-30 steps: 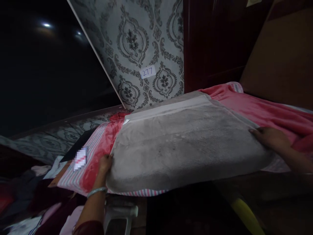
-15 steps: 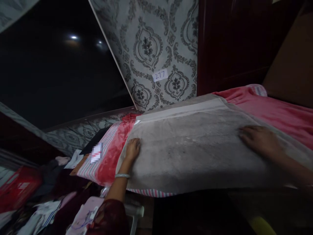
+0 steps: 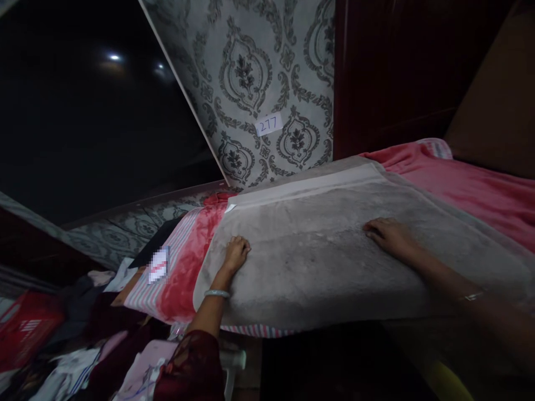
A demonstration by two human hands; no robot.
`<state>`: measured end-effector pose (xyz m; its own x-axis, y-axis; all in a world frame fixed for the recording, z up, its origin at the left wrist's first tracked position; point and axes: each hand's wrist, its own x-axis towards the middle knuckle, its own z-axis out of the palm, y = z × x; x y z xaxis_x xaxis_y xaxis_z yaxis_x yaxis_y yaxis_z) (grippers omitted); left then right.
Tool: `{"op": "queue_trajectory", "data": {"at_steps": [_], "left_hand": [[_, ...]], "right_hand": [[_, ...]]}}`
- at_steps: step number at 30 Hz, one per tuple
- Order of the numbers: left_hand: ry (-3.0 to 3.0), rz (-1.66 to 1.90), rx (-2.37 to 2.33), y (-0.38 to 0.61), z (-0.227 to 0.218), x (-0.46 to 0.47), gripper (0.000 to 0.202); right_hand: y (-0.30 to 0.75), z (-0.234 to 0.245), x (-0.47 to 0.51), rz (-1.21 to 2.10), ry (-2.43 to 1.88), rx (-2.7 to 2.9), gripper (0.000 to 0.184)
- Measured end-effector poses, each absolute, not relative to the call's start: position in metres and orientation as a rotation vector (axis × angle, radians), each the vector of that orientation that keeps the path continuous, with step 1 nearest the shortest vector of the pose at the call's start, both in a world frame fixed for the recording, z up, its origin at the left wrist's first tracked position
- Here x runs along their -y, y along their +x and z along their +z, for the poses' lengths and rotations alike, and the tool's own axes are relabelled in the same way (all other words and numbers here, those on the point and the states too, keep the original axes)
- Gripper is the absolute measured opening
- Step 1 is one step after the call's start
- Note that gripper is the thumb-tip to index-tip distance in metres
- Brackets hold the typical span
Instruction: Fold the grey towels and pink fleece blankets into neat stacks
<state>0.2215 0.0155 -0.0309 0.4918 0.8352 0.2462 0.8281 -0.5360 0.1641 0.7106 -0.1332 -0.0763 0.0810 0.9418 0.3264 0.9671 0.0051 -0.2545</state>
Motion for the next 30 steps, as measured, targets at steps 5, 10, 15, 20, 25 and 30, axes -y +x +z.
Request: {"op": "queue_trajectory", "data": {"at_steps": [5,10,15,20,25,30], "left_hand": [[2.729,0.519,-1.464,0.221,-0.033,-0.013,0.012],[2.763,0.54,-1.385,0.22,-0.034,-0.022,0.01],[2.785,0.591,-1.359,0.225,-0.034,-0.027,0.012],[2.774,0.743,-1.412,0.226,-0.037,-0.024,0.016],[2.762,0.882,-1.551,0.225,-0.04,-0.024,0.017],[2.82,1.031,-1.566,0.224,-0.041,-0.024,0.018]], "right_hand": [[0.707,-0.075,0.129,-0.106,-1.992,1.848,0.026],[0.701,-0.074,0.129,-0.133,-2.02,1.76,0.023],[0.7,-0.074,0.13,-0.119,-1.984,1.687,0.017],[0.697,-0.073,0.129,-0.257,-1.944,1.598,0.018],[0.695,-0.075,0.13,-0.343,-1.865,1.513,0.017],[0.694,-0.077,0.131,-0.358,-1.805,1.478,0.017]]}}
